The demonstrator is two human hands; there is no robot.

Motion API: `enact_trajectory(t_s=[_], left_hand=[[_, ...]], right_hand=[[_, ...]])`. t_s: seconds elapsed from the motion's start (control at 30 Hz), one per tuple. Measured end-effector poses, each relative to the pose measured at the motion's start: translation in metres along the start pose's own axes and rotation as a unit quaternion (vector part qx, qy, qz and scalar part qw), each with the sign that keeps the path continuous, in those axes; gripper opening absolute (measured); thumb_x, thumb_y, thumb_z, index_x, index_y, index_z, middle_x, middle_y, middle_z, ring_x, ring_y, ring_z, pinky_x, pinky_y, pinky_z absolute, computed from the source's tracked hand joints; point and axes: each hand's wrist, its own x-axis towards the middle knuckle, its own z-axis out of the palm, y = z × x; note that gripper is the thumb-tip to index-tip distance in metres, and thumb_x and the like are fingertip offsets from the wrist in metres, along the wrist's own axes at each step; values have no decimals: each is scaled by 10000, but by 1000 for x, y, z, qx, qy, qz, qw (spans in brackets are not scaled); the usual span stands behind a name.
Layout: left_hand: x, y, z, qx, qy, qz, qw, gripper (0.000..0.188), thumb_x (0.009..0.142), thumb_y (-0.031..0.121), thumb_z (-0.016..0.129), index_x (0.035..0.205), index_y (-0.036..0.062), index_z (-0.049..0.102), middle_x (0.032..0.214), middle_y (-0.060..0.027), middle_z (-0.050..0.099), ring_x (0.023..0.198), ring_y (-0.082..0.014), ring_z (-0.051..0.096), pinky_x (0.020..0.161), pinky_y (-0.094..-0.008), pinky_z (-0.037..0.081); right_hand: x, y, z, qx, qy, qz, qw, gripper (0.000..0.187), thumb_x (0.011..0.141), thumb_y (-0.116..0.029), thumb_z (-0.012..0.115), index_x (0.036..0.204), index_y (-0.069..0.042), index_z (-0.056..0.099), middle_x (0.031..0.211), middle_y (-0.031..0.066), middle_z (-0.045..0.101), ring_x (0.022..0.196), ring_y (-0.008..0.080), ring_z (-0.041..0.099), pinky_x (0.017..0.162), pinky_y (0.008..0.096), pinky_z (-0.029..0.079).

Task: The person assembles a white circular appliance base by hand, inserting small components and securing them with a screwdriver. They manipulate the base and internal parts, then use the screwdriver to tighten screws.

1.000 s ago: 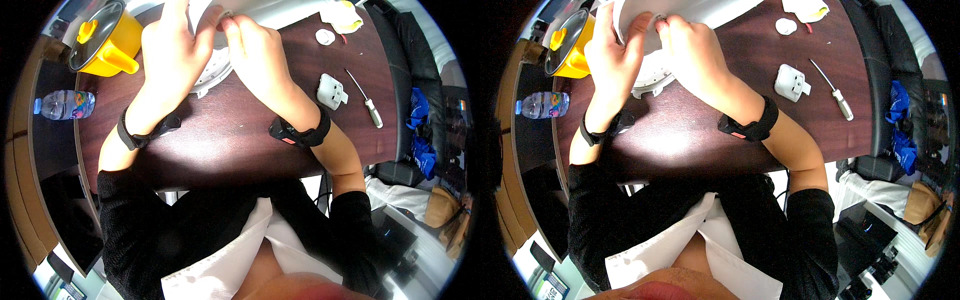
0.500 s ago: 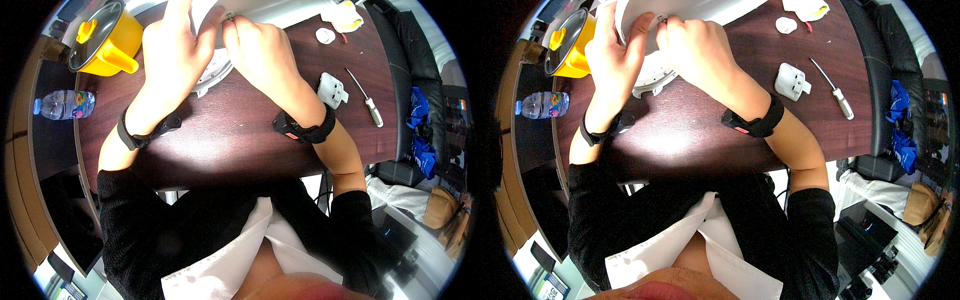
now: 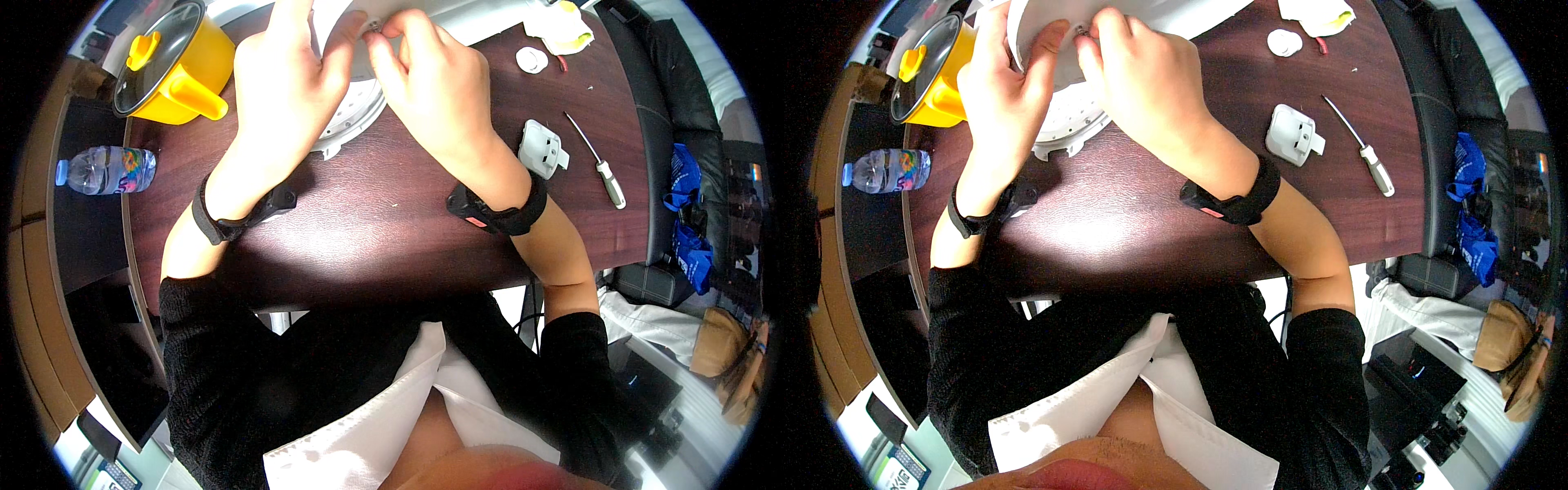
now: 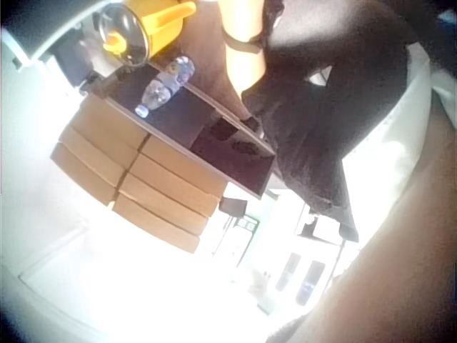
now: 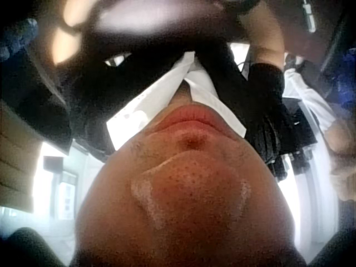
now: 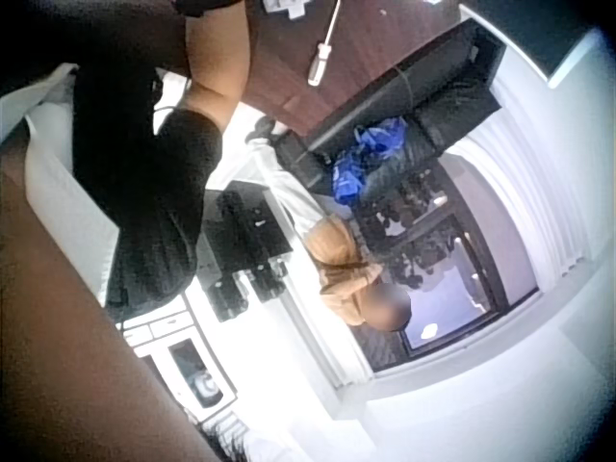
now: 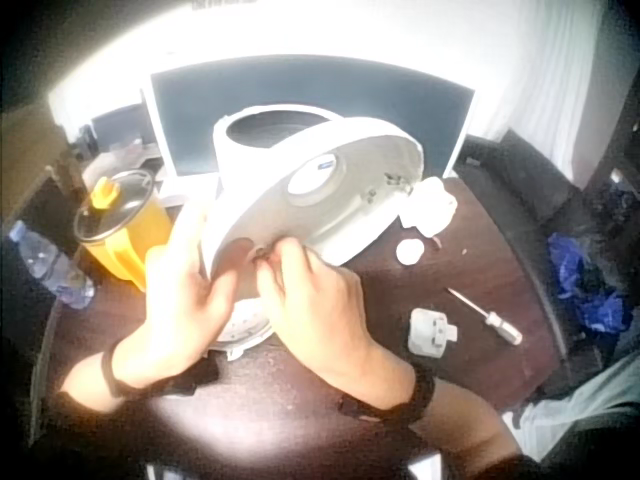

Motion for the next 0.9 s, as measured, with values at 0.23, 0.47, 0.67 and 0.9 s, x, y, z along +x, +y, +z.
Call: enact_trajectory(t_s=[0.23,0.47,0.67,0.9], left_hand=[[0,4,-3,36,-20,-12,999,442,738,-109,588,1164,-27,505,885,-177,678,732,-265,701,668,-321,578],[1,4,-1,18,-7,1,1000,438,742,-104,596,1163,-25,507,894,-181,677,745,-270,701,671,-321,572],[-1,-3,-4,-22,-16,1,1000,451,744,-105,592,1179,-29,503,899,-189,675,752,-282,701,681,-326,573],[0,2,-3,4,-16,-6,1000,479,729,-112,587,1194,-39,497,917,-194,670,780,-293,698,712,-338,571]], right_hand=[[-5,2,13,-32,93,-68,993,192,891,-228,625,821,-63,555,641,124,634,546,317,650,479,397,524],[-4,3,7,-63,90,-88,990,166,866,-209,637,826,-66,563,623,101,613,521,297,640,457,386,519],[-4,2,11,-82,89,-115,986,173,870,-214,638,811,-69,565,608,87,591,511,284,633,447,376,515],[-4,8,12,-76,76,-114,988,182,877,-203,629,776,-65,567,601,96,595,514,286,634,449,381,513]])
